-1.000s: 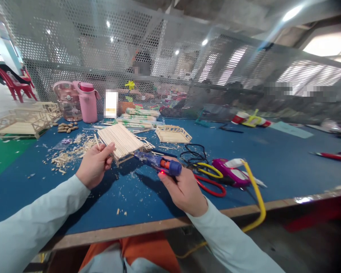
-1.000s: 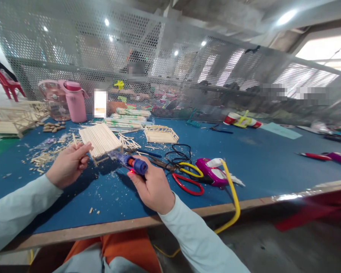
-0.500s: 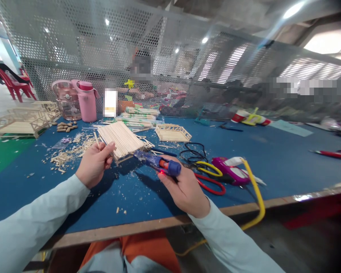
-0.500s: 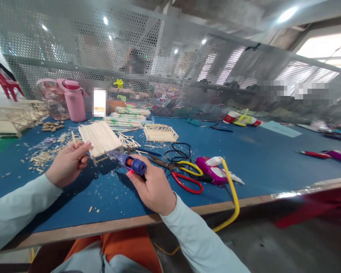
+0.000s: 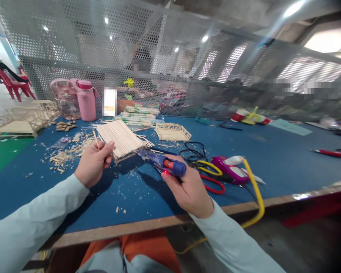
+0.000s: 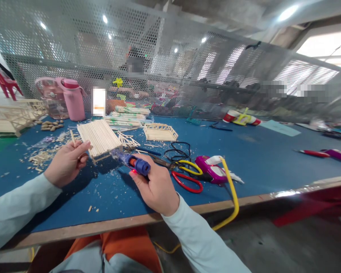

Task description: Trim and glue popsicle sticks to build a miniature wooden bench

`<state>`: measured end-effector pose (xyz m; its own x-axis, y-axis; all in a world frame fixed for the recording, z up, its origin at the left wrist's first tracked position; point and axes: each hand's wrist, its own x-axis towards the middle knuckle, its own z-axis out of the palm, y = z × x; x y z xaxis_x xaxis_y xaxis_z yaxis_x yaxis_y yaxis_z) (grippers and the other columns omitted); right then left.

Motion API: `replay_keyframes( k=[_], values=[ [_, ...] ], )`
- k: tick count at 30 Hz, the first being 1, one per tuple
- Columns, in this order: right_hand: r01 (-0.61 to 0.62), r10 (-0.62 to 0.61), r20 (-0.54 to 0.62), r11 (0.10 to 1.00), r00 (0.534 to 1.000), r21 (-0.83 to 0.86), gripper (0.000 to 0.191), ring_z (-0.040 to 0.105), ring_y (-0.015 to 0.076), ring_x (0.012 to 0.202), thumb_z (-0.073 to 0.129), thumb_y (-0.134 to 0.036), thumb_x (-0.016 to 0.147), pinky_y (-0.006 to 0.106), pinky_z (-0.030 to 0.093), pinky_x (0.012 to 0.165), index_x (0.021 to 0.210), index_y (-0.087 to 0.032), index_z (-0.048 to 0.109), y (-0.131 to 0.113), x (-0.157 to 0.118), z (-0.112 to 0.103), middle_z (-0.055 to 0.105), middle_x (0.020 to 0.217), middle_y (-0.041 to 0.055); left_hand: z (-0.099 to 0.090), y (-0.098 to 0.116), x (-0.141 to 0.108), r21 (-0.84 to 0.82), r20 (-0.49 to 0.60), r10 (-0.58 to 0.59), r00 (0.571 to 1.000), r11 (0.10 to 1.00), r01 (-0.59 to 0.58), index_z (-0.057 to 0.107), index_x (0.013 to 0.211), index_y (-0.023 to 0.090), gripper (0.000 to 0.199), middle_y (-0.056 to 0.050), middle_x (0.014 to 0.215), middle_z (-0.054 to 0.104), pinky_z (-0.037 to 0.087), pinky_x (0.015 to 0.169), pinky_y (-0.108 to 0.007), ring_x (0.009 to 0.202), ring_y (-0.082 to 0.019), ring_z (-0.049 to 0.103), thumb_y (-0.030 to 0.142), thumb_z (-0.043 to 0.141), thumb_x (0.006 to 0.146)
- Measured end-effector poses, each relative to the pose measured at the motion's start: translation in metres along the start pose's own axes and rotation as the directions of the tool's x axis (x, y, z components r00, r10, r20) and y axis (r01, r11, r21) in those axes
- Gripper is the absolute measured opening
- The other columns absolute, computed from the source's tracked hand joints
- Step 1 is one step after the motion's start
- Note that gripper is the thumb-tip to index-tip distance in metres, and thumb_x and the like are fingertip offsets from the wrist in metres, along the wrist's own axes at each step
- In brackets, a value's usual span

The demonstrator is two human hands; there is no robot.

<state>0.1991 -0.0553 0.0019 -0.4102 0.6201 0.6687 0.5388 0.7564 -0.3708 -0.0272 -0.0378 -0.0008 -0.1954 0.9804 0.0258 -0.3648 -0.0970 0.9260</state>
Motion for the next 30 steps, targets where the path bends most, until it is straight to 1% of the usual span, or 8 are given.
replay_keyframes(
  k=[4,8,12,19,25,30],
  values=[
    [-0.031,0.031,-0.001,1.0,1.0,0.0,0.029,0.063,0.0171,0.089,0.05,-0.025,0.084,0.025,0.049,0.077,0.111,-0.017,0.051,0.0014,-0.0013,-0.0032,0.063,0.101,0.0087,0.0002,0.0,0.0008,0.001,-0.005,-0.003,1.0,1.0,0.003,0.031,0.065,0.021,0.046,0.01,0.054,0.049,0.023,0.028,-0.012,0.033,-0.001,0.036,0.032,0.075,0.057],
    [-0.036,0.036,0.004,0.999,0.999,0.001,0.029,0.062,0.0177,0.09,0.05,-0.026,0.084,0.026,0.049,0.077,0.111,-0.017,0.051,0.0037,-0.0021,-0.003,0.063,0.102,0.0089,0.0009,0.0002,0.001,0.002,0.002,-0.001,1.0,1.0,0.001,0.031,0.064,0.02,0.046,0.01,0.054,0.049,0.023,0.028,-0.012,0.033,-0.001,0.036,0.033,0.075,0.057],
    [-0.043,0.043,0.011,0.999,0.999,-0.017,0.028,0.063,0.0184,0.089,0.048,-0.026,0.085,0.027,0.049,0.076,0.111,-0.017,0.05,0.0049,-0.0016,-0.0014,0.064,0.1,0.0085,0.0011,0.0001,0.0006,0.01,0.006,0.002,1.0,1.0,-0.002,0.031,0.065,0.021,0.046,0.01,0.052,0.047,0.023,0.028,-0.012,0.033,-0.001,0.036,0.033,0.075,0.057],
    [-0.017,0.018,0.014,0.998,1.0,-0.065,0.026,0.064,0.0191,0.085,0.047,-0.026,0.085,0.026,0.05,0.071,0.109,-0.017,0.05,0.003,-0.0006,-0.0034,0.065,0.095,0.0083,0.0002,-0.0006,0.0012,0.022,0.011,-0.007,1.0,1.0,0.007,0.03,0.064,0.021,0.046,0.011,0.049,0.045,0.023,0.028,-0.012,0.034,-0.002,0.036,0.034,0.075,0.058],
    [-0.022,0.023,0.007,0.995,1.0,-0.098,0.027,0.064,0.0193,0.085,0.047,-0.026,0.085,0.027,0.049,0.072,0.11,-0.017,0.05,0.0049,-0.0012,-0.0064,0.065,0.094,0.0081,-0.0008,-0.0005,0.0009,0.019,0.007,-0.008,1.0,1.0,0.008,0.031,0.063,0.02,0.048,0.01,0.052,0.048,0.023,0.028,-0.012,0.034,-0.001,0.036,0.035,0.076,0.055],
    [-0.057,0.055,-0.018,0.993,0.998,-0.102,0.028,0.064,0.0179,0.08,0.048,-0.026,0.084,0.026,0.049,0.07,0.112,-0.019,0.05,0.0082,-0.0021,-0.0098,0.064,0.094,0.0071,-0.001,-0.0007,0.0011,0.029,0.017,-0.017,1.0,0.999,0.016,0.031,0.061,0.02,0.049,0.011,0.044,0.042,0.023,0.028,-0.011,0.034,-0.002,0.036,0.037,0.076,0.055]
  ],
)
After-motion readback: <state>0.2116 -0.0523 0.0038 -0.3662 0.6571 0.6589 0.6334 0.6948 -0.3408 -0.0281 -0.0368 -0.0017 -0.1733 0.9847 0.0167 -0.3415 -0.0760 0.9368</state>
